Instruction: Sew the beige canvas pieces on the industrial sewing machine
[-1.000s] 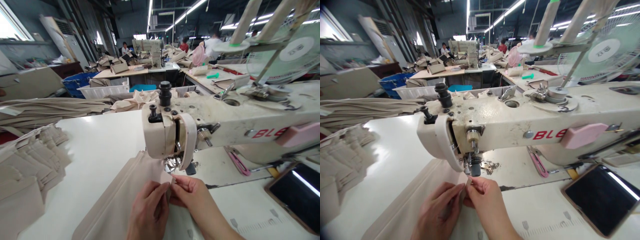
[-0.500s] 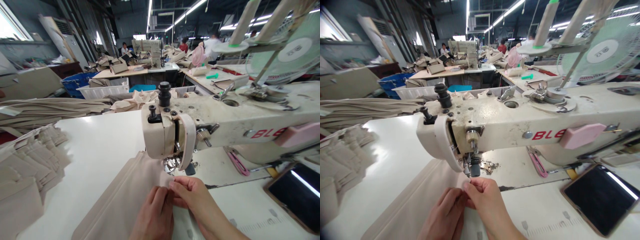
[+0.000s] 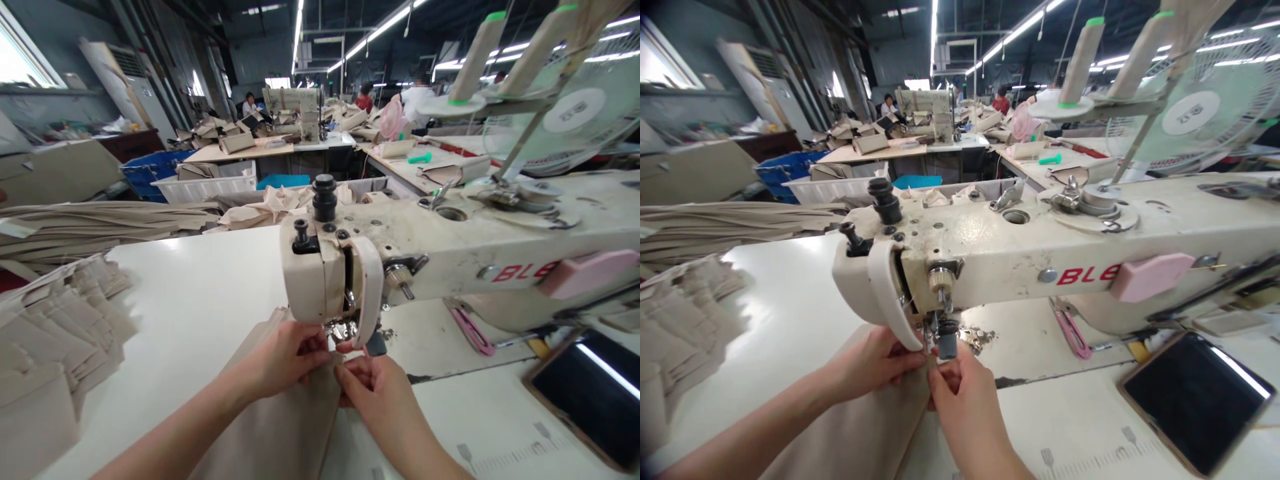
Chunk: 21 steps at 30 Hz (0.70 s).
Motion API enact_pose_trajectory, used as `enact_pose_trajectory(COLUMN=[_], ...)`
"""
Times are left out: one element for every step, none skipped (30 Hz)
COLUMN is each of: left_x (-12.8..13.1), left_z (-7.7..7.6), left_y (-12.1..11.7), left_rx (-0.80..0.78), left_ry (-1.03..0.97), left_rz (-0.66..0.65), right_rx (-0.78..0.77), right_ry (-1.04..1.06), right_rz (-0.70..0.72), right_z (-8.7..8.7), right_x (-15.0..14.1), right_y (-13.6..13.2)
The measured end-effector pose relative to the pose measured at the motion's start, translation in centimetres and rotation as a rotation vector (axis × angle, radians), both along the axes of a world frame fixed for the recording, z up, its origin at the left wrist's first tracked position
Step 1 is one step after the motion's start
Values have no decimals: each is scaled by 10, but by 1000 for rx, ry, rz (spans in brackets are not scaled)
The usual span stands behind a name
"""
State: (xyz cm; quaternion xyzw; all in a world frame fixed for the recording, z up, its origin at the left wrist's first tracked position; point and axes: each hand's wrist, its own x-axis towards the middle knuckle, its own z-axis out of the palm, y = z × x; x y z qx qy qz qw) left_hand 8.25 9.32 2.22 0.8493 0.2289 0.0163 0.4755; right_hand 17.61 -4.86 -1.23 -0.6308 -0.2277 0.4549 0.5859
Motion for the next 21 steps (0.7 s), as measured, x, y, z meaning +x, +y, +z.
enact_pose_trajectory(left_x=[0,1,1,2,4,5,7,9,11,14,16,18,20,22,23,25,26,27,27,27,27], left_z=[-2,-4,-6,-8,-10,-12,-14,-15,-15,-14,-12,-9,-6,-2,2,5,8,10,12,11,10], left_y=[-2,-4,-6,-7,-9,-10,-11,-11,-12,-12,-12,-13,-13,-13,-12,-12,-12,-11,-11,-10,-10], left_rx=[2,16,30,35,29,10,-15,-38,-57,-70,-79,-85,-90,-92,-92,-90,-87,-82,-76,-68,-62], left_ry=[-1,-4,-4,3,18,39,62,83,99,112,124,133,140,145,146,146,143,139,133,124,114], left_rz=[41,89,137,180,213,235,249,259,271,283,296,310,323,337,351,364,375,385,392,398,402], right_rx=[-8,-18,-25,-34,-45,-56,-66,-77,-91,-99,-100,-100,-99,-99,-100,-102,-107,-114,-123,-130,-136], right_ry=[-45,-90,-127,-155,-166,-157,-128,-91,-57,-21,9,29,47,62,77,86,93,94,81,69,61], right_rz=[-15,-13,6,31,57,79,94,103,114,126,134,132,125,116,110,106,110,124,145,169,189], right_z=[0,-1,-2,-3,-4,-5,-6,-7,-8,-9,-9,-9,-10,-11,-12,-13,-15,-16,-17,-18,-18], right_x=[-4,-8,-13,-16,-18,-18,-17,-15,-11,-8,-5,-2,0,2,3,4,5,7,8,9,10], right_y=[-2,-4,-7,-10,-12,-14,-15,-15,-14,-13,-12,-11,-9,-8,-7,-6,-5,-4,-3,-3,-2])
